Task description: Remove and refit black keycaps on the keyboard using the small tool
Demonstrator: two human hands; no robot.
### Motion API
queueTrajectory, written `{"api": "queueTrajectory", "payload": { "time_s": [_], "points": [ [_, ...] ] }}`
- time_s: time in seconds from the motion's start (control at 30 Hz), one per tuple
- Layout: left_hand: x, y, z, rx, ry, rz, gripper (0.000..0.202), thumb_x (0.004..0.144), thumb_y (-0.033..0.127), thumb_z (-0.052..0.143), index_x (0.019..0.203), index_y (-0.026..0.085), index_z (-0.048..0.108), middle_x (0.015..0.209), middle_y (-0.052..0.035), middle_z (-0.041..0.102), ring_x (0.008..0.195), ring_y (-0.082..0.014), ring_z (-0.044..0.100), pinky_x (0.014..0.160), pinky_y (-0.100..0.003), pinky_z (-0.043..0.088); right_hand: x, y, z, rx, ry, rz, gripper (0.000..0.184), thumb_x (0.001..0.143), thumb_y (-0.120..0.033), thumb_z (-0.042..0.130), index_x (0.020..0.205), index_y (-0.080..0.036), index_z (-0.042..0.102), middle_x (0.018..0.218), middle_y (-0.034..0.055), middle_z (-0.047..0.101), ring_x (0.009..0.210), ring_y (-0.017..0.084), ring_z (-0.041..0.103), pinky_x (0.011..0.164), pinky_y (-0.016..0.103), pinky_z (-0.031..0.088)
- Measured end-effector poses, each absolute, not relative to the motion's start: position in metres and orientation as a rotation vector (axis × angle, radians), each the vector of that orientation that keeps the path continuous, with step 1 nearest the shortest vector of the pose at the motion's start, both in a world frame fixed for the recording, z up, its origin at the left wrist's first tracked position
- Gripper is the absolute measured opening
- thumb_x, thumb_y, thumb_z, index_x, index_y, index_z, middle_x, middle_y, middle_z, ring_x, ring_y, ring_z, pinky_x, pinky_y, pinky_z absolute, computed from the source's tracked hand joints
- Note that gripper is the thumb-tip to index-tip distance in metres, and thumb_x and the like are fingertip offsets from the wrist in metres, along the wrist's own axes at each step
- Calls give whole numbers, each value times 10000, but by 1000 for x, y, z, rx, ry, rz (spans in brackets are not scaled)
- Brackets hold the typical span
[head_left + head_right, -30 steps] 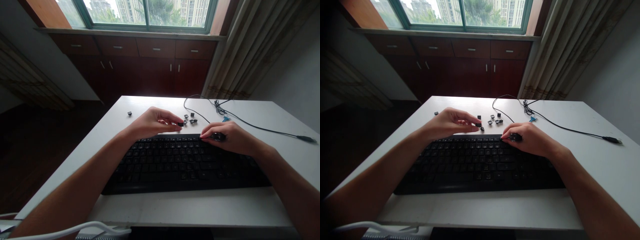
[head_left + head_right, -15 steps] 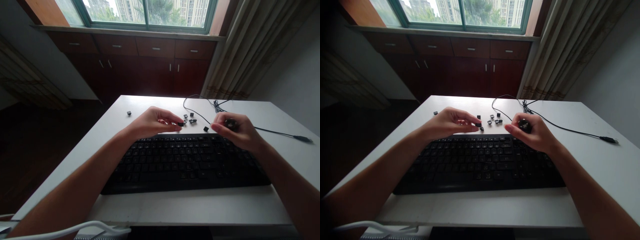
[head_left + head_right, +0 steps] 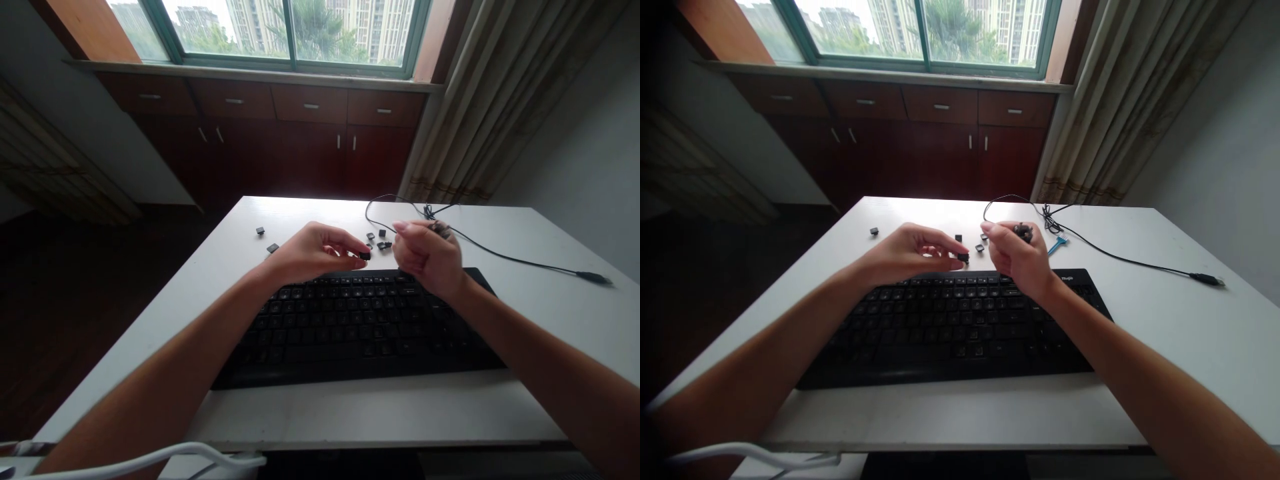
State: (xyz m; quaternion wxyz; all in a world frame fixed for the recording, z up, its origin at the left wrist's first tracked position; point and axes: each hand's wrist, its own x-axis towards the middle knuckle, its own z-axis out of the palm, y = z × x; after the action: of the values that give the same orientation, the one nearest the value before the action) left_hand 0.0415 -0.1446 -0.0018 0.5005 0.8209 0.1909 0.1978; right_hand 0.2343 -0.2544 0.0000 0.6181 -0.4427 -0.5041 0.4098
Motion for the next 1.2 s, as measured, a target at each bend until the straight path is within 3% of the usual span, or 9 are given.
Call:
{"api": "queueTrajectory", "payload": {
  "time_s": [0.17, 0.23, 0.33, 0.4, 0.47, 0.53, 0.9, 1.2],
  "points": [
    [43, -146, -5, 1990, 444, 480, 338, 777, 391, 812, 1041, 181, 785, 961, -64, 771, 834, -154, 691, 731, -254, 549, 245, -261, 19, -952, -1150, 857, 579, 872, -390, 636, 470, -234, 249, 398, -55, 240, 343, 85, 217, 344, 281, 181],
    [43, -146, -6, 1997, 442, 477, 345, 778, 400, 807, 1043, 180, 782, 970, -64, 770, 836, -155, 686, 730, -257, 543, 251, -265, 19, -1031, -1192, 801, 578, 902, -426, 618, 489, -241, 259, 408, -57, 247, 350, 91, 235, 349, 283, 197],
    [43, -146, -6, 2021, 451, 473, 354, 788, 411, 794, 1048, 172, 778, 979, -69, 767, 848, -166, 679, 734, -272, 534, 266, -272, 12, -1308, -1488, 560, 413, 902, -450, 662, 590, -226, 510, 508, -30, 451, 447, 112, 412, 416, 279, 316],
    [43, -146, -6, 2030, 450, 469, 364, 787, 421, 793, 1048, 168, 778, 975, -73, 766, 861, -176, 676, 742, -283, 529, 279, -276, 7, -1469, -1800, 373, 232, 861, -450, 724, 817, -223, 699, 740, 23, 651, 633, 152, 581, 545, 288, 445],
    [43, -145, -6, 2025, 450, 453, 377, 785, 437, 795, 1049, 169, 778, 981, -74, 767, 867, -181, 675, 744, -288, 525, 292, -278, 2, -1535, -2037, 339, 258, 846, -451, 741, 998, -243, 751, 990, 61, 720, 820, 196, 660, 701, 320, 520],
    [43, -145, -7, 2020, 455, 429, 382, 782, 450, 797, 1048, 176, 778, 990, -72, 767, 862, -180, 673, 742, -292, 523, 301, -278, -3, -1564, -2153, 424, 273, 864, -454, 718, 1042, -251, 763, 1092, 67, 725, 891, 211, 685, 786, 339, 541],
    [46, -146, -8, 2058, 476, 420, 381, 781, 478, 782, 1031, 191, 782, 976, -64, 768, 879, -191, 675, 737, -296, 521, 300, -280, -3, -1560, -2200, 437, 173, 861, -362, 698, 938, -232, 783, 963, 34, 782, 830, 198, 724, 773, 308, 558],
    [45, -146, -7, 2053, 460, 397, 384, 789, 477, 778, 1042, 189, 781, 992, -66, 767, 865, -183, 674, 732, -291, 523, 321, -281, -2, -1591, -2199, 525, 209, 871, -391, 702, 995, -252, 796, 1009, 31, 786, 855, 201, 725, 772, 316, 576]
  ]
}}
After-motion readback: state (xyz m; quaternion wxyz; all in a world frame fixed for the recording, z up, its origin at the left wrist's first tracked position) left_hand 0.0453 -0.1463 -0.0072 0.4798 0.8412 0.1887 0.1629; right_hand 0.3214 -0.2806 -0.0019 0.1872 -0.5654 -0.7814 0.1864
